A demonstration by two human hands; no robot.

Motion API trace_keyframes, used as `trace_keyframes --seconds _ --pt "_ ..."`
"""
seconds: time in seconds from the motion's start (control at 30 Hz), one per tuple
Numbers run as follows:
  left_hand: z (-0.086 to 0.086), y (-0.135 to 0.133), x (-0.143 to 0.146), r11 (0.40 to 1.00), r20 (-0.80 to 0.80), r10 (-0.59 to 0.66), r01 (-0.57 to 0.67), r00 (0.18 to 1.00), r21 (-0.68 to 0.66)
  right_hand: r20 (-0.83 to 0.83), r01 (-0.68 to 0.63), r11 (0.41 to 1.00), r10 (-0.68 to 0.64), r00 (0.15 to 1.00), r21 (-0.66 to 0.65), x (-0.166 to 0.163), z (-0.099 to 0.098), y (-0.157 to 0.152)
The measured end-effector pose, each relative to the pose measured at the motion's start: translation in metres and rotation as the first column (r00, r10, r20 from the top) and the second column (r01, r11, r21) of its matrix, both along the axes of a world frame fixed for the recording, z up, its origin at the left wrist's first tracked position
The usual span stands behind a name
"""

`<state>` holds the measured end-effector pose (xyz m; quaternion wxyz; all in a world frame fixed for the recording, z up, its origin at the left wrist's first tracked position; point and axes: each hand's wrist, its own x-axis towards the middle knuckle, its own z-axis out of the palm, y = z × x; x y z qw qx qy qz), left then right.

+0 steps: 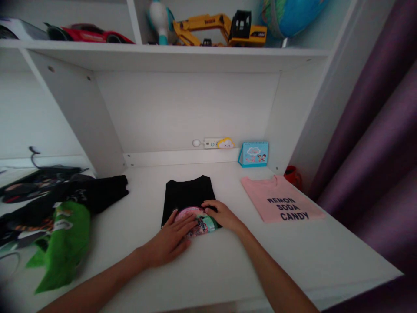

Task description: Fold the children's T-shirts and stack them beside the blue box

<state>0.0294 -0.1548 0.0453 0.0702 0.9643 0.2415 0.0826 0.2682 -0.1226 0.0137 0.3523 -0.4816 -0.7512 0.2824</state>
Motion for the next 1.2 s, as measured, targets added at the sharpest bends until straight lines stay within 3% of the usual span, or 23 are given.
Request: trace_keyframes --seconds 0.07,0.17,0.27,0.43,0.57,0.7,0.83,0.97,1.1,1.2 --pt "0.001 0.005 -0.002 0.999 0.024 0.043 -0.043 0.999 0.007 0.069 -0.032 0.999 0.030 0.997 0.026 -0.002 0.009 -0.009" --pt "0.008 0.022 -0.002 0.997 0.025 0.077 -0.076 0.997 -0.031 0.224 -0.187 0.982 0.181 0.958 0.002 -0.009 0.021 -0.025" --pt "0.014 0.050 0.002 0.994 -0.006 0.020 -0.020 1.000 -0.108 0.297 -0.286 0.957 0.288 0.910 -0.052 -0.015 0.026 -0.036" --pt "0.001 0.083 0.005 0.972 -0.080 -0.029 0.010 0.996 -0.235 0.339 -0.345 0.934 0.356 0.871 -0.095 -0.007 0.029 -0.053" --pt "-0.013 0.083 0.001 0.975 -0.015 0.014 -0.017 1.000 -0.223 0.288 -0.367 0.910 0.410 0.866 -0.192 0.015 0.046 -0.074" --pt "-0.011 0.082 0.001 0.962 -0.029 -0.007 -0.002 1.000 -0.272 0.242 -0.362 0.891 0.428 0.871 -0.272 0.025 0.061 -0.070" --pt "-0.007 0.086 0.002 0.930 -0.045 0.007 -0.023 0.999 -0.368 0.263 -0.256 0.950 0.297 0.918 -0.179 0.004 0.048 -0.047" --pt "-0.006 0.086 0.001 0.911 -0.048 0.042 -0.058 0.998 -0.408 0.421 -0.337 0.931 0.363 0.831 -0.138 -0.013 0.034 -0.060" --pt "-0.003 0.084 0.001 0.917 -0.059 0.013 -0.035 0.998 -0.397 0.410 -0.416 0.879 0.477 0.777 -0.234 0.006 0.050 -0.094" --pt "-0.002 0.083 0.002 0.904 -0.054 0.029 -0.049 0.998 -0.425 0.296 -0.392 0.884 0.457 0.839 -0.256 0.015 0.062 -0.093"
